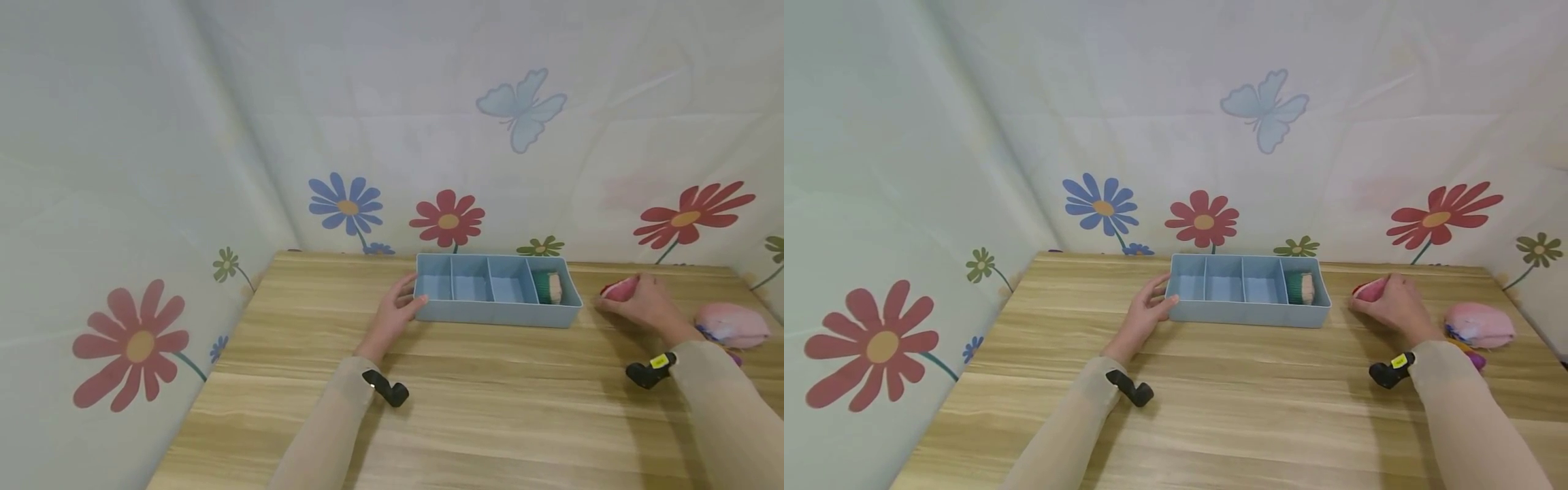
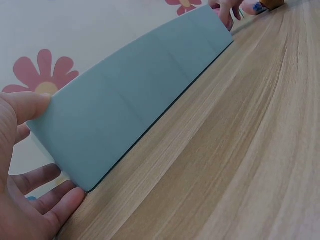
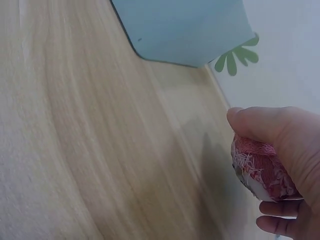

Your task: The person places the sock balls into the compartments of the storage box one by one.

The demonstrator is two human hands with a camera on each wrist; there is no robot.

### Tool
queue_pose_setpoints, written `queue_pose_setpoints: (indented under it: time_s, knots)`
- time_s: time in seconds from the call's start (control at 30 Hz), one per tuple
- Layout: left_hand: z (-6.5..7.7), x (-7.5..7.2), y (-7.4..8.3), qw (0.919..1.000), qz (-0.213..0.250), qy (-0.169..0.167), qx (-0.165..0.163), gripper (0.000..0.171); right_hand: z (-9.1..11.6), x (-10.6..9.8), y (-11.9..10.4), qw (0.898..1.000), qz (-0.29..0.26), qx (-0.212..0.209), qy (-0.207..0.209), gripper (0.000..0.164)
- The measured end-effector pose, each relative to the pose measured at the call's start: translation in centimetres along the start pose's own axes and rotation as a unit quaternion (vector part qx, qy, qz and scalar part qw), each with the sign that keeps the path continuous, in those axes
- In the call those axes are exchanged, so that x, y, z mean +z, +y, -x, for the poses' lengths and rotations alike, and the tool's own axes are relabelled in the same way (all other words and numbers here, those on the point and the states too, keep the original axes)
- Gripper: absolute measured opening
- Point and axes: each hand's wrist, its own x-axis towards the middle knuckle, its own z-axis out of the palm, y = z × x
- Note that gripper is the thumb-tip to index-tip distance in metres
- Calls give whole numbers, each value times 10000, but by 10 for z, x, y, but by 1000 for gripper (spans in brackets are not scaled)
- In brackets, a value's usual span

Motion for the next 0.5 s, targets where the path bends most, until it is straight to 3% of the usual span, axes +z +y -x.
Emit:
queue_pose_setpoints:
  time_s: [0.5]
  knots:
    - [-2, 0, -2, 9999, 129, -43, -20, 63, 2, -16, -23, 9958, -163, -616, 650, 94]
